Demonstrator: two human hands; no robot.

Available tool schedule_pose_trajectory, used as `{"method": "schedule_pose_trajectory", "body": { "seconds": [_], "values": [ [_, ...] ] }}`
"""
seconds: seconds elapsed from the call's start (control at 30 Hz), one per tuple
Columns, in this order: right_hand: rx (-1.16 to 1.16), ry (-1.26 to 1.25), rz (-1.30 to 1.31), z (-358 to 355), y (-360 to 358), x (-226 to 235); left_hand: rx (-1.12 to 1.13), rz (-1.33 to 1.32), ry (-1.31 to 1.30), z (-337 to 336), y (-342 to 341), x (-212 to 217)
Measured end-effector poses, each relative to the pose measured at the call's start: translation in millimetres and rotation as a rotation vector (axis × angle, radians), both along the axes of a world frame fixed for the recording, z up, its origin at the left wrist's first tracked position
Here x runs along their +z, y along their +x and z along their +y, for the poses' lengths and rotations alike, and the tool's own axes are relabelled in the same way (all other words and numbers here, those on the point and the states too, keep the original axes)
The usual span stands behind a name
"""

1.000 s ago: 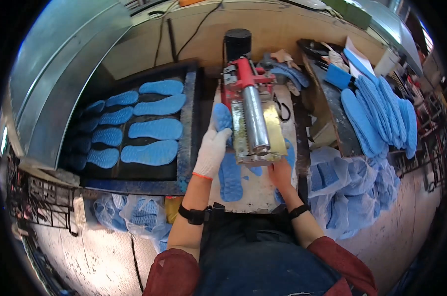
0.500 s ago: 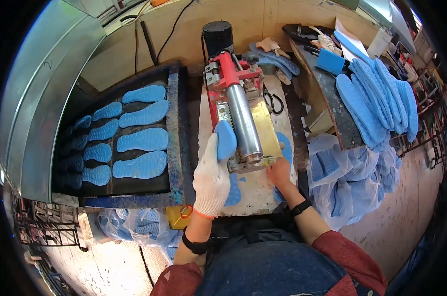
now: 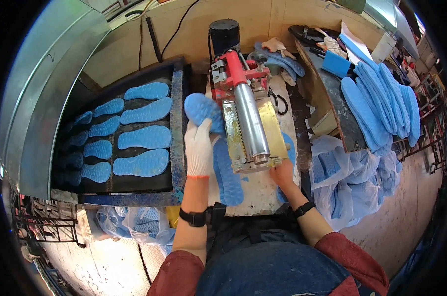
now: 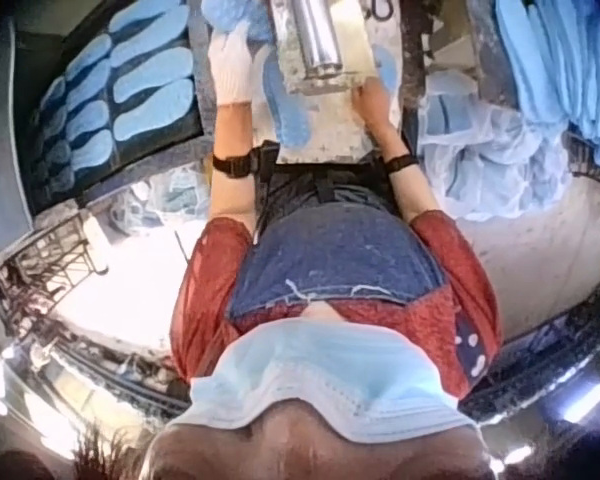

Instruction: Apply glue to shoe insoles using a roller machine in a shoe factory.

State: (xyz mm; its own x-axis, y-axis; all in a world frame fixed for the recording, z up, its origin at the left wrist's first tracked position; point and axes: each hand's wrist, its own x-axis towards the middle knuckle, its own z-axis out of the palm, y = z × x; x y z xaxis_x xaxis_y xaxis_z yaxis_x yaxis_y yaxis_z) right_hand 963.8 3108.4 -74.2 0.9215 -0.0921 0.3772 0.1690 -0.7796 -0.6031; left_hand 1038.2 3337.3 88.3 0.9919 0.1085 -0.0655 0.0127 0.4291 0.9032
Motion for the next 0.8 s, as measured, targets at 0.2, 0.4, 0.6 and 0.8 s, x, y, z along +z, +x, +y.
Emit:
{"method": "schedule_pose_trajectory", "body": {
  "seconds": [0.2, 0.4, 0.6, 0.8],
  "values": [
    [-0.001, -0.072, 0.032, -4, -1, -1, 0.069, -0.111, -0.177, -25, -12, 0],
    [0.002, -0.060, -0.034, -5, 4, -6, 0.148, -0.144, 0.077, -28, -29, 7],
    [0.004, -0.113, -0.001, -5, 4, -9, 0.072, 0.001, 0.039, -3, -31, -3],
    [0.030, -0.077, -0.026, -4, 2, -6, -0.038, -0.096, -0.147, -11, -28, -2]
  ]
}}
